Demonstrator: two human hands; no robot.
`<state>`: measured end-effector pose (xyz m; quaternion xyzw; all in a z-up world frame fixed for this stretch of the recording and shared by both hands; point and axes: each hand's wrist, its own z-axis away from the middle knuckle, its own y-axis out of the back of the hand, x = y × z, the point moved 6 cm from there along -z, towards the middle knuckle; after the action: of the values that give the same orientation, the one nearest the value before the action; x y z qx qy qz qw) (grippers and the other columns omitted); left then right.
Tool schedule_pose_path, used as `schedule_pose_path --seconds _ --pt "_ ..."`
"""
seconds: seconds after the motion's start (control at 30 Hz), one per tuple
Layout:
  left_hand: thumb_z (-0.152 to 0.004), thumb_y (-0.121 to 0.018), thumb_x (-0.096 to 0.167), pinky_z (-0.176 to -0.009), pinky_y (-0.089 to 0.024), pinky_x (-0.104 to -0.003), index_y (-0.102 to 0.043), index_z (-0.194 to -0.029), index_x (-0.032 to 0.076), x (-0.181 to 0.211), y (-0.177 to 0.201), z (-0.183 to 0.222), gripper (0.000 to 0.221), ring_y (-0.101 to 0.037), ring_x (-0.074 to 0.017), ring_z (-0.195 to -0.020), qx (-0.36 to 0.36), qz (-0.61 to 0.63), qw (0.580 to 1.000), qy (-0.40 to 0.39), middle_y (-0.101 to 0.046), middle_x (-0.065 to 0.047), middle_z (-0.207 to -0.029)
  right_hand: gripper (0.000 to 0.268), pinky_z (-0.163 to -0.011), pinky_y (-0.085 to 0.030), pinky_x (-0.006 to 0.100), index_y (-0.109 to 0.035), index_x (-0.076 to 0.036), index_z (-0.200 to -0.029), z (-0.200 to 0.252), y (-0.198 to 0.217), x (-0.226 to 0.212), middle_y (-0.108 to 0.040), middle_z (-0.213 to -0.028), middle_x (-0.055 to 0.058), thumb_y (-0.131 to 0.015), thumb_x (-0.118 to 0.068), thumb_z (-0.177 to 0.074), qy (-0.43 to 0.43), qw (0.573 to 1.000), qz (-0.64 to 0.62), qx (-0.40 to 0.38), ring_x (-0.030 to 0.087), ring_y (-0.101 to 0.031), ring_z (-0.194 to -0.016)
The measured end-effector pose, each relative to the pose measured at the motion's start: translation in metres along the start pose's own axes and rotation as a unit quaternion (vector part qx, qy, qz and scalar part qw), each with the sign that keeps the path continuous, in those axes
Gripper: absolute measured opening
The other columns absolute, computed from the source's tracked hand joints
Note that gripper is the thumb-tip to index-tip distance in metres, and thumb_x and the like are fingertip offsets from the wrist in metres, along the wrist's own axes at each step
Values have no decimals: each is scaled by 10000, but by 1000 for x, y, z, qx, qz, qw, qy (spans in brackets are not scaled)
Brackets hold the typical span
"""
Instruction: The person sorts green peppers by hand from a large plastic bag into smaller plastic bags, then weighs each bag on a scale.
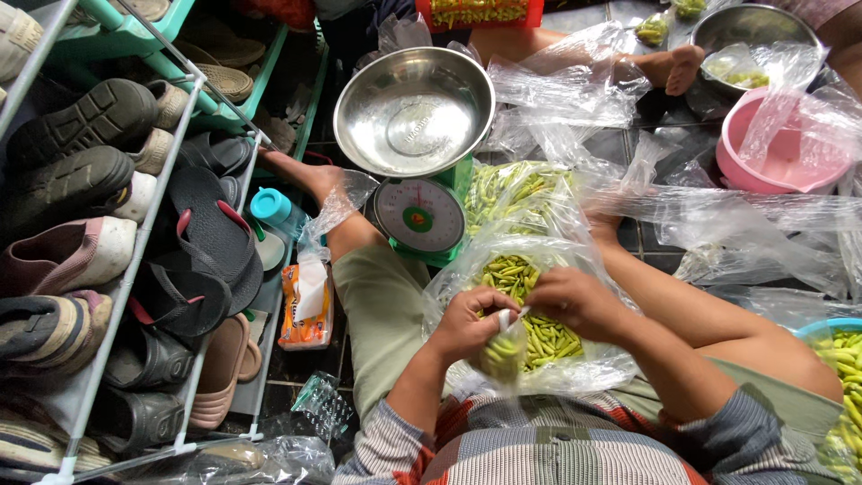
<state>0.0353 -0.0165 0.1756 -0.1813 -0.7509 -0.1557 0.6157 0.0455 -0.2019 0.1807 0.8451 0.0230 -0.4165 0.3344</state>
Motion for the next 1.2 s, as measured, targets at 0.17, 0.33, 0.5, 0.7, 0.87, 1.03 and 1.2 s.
schedule_pose_path --seconds 0.17,0.33,0.5,0.7,0.87,1.03,1.2 --pt "-900 -730 62 -677 -476 -255 -780 -1090 65 -59 2 24 197 -542 -70 -724 61 -17 991 121 -682 -38 -784 109 -768 -499 390 -684 -241 -862 9 -39 -10 -602 -782 -37 -666 -330 -924 43 961 270 23 218 -612 -731" --pt "-896 -693 103 -609 -507 -275 -802 -969 151 -127 9 38 140 -604 -108 -623 137 -91 971 175 -675 -22 -696 242 -998 -464 470 -646 -248 -1001 11 -61 -13 -626 -1020 -41 -737 -376 -817 22 902 422 90 215 -627 -972" --pt "-1016 -590 137 -545 -567 -219 -674 -1090 34 -205 4 61 152 -638 -112 -552 212 50 940 261 -668 -91 -807 272 -744 -520 417 -636 -208 -1036 29 -90 0 -632 -947 -4 -754 -295 -807 -41 944 320 61 252 -655 -881" --pt "-1006 -599 154 -594 -580 -188 -718 -1120 37 -234 -22 72 202 -676 -75 -633 236 146 897 346 -739 -52 -847 224 -696 -572 390 -591 -189 -995 53 -123 51 -665 -856 -14 -763 -248 -864 -225 960 164 38 232 -714 -846" --pt "-966 -660 165 -556 -564 -224 -755 -1030 67 -227 -17 69 151 -654 -98 -601 246 102 905 332 -718 -65 -763 175 -744 -572 418 -627 -218 -984 48 -114 54 -691 -864 -7 -712 -327 -878 -305 937 169 20 233 -711 -899" --pt "-813 -795 289 -648 -559 -254 -812 -925 215 -202 0 57 135 -668 -148 -694 195 -170 929 267 -666 -21 -883 125 -768 -556 434 -664 -277 -940 54 -99 81 -706 -851 -37 -667 -379 -868 -423 896 131 28 239 -711 -901" --pt "-883 -783 120 -827 -430 -230 -789 -979 71 -202 -4 51 108 -487 -98 -907 148 73 976 141 -574 -49 -1005 127 -769 -566 479 -667 -273 -961 41 -91 74 -725 -905 -15 -693 -314 -844 -400 911 96 31 277 -718 -901"
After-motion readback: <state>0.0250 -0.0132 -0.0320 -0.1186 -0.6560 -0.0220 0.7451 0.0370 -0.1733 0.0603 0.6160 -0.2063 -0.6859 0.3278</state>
